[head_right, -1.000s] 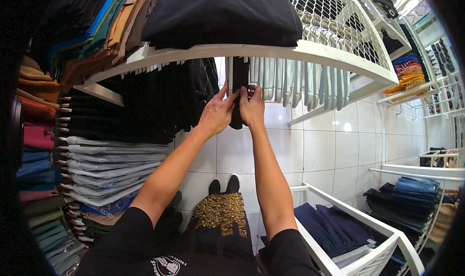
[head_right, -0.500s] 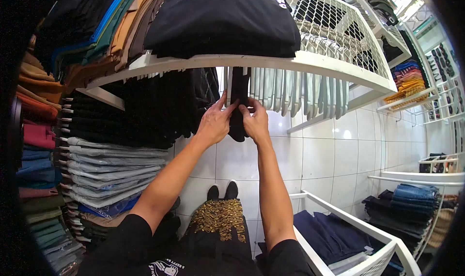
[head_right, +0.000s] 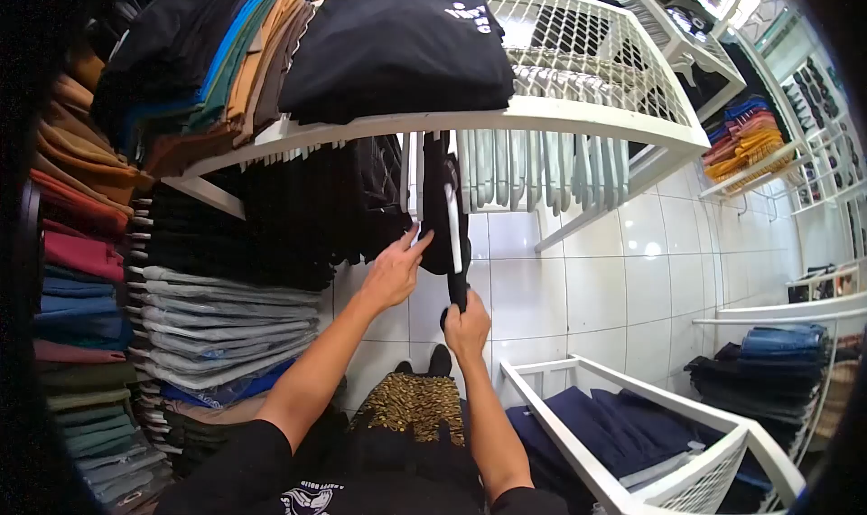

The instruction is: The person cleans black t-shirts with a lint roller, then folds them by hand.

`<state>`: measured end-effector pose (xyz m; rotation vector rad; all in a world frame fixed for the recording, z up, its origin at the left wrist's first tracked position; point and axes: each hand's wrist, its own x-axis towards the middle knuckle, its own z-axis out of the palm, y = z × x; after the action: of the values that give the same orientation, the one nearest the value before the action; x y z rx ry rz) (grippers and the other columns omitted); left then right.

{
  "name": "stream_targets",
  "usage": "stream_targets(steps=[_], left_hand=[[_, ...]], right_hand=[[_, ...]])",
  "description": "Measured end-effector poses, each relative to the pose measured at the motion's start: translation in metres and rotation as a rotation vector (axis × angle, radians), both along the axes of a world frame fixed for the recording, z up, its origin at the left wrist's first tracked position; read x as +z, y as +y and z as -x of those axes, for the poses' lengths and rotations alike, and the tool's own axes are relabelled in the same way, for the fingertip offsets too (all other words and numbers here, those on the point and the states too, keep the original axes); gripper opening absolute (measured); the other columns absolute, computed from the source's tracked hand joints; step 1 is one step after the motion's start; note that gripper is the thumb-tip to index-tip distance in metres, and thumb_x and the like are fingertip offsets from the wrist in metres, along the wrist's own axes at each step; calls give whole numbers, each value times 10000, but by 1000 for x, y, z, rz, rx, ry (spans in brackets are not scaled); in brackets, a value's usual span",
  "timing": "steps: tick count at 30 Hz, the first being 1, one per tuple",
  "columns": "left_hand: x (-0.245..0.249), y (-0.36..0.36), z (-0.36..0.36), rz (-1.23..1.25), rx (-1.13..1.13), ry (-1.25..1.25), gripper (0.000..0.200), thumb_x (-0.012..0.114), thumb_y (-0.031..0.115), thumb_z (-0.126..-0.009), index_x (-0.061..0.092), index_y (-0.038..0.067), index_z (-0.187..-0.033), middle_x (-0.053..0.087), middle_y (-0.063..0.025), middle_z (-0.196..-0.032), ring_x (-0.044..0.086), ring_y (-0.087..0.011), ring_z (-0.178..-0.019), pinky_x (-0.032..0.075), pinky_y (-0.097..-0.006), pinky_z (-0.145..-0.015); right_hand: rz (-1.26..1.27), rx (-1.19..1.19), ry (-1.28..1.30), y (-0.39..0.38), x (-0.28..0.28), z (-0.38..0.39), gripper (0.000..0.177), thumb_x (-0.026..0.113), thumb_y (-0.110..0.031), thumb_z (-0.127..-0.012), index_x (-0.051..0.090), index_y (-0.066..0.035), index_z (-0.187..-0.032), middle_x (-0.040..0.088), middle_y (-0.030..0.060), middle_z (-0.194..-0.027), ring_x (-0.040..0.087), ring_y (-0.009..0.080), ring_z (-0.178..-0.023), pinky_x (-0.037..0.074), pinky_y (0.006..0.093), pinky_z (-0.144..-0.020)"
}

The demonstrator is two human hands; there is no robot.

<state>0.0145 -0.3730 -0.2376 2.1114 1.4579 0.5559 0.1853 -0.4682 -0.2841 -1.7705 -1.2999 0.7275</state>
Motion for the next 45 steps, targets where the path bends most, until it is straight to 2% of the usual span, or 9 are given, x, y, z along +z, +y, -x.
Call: stream_targets(steps=[11,15,20,23,25,27,31,37,45], left_hand=[[25,-169,27,223,-128,-99,590,618,279,-1000,445,176,-1554,490,-224,-1520,496,-426,-1380,434,-481,-1130],[74,-189,25,27,-246,-202,643,661,286,-979,430,129,-1558,463,-234,-1537,490,-428,-1380,425,-500,-1131],[160,-216,-4,-310,-531,-270,722,780,339,-881,497,107,-1502,487,-231,-1505,453,-439,-1396,364,-504,-1174],[197,-250,-33,-264,-772,-297,430,773,223,-860,641,69,-1239,666,-187,-1252,572,-386,-1268,400,-505,-1125],[215,-279,-54,-239,-863,-348,370,773,183,-857,640,65,-1181,702,-187,-1143,657,-375,-1098,490,-480,-985],[237,-310,-70,-211,-964,-354,347,767,168,-863,635,61,-1166,714,-185,-1085,675,-380,-1025,512,-469,-906],[275,-377,-96,-131,-1159,-402,316,754,146,-884,620,54,-1155,731,-185,-941,702,-407,-867,538,-462,-756],[306,-478,-128,5,-1431,-437,342,725,121,-901,557,60,-1193,707,-214,-899,693,-439,-861,525,-467,-741],[296,-619,-197,121,-1405,-469,340,671,124,-863,543,49,-1169,707,-251,-914,691,-469,-900,535,-492,-773]], right_hand=[[48,-183,-109,-211,63,-32,126,627,-138,-761,624,-23,-814,625,224,-767,624,450,-739,502,499,-685],[37,-209,-48,-282,110,-33,163,640,-121,-747,672,-1,-854,619,235,-750,632,383,-667,506,435,-652],[5,-258,53,-372,191,-24,181,625,-68,-714,681,33,-854,610,156,-695,575,211,-612,479,341,-623],[-59,-349,58,-429,228,-15,161,626,-46,-701,669,39,-830,609,141,-678,568,207,-607,478,336,-624],[-32,-443,38,-471,239,-15,159,640,-35,-699,673,33,-839,629,139,-713,607,227,-640,486,342,-640],[-143,-613,-282,-507,264,-7,184,669,-39,-707,686,15,-881,654,149,-785,657,269,-705,506,346,-671],[-167,-924,-326,-577,291,8,311,724,5,-750,718,-9,-1061,705,139,-984,710,287,-940,531,343,-864],[-288,-1140,-457,-679,286,12,348,736,33,-789,722,-27,-1132,709,146,-1100,703,283,-1052,518,346,-937],[-306,-1231,-648,-814,294,-30,310,716,-11,-801,727,-40,-1110,696,152,-1164,652,345,-1126,495,409,-998]])
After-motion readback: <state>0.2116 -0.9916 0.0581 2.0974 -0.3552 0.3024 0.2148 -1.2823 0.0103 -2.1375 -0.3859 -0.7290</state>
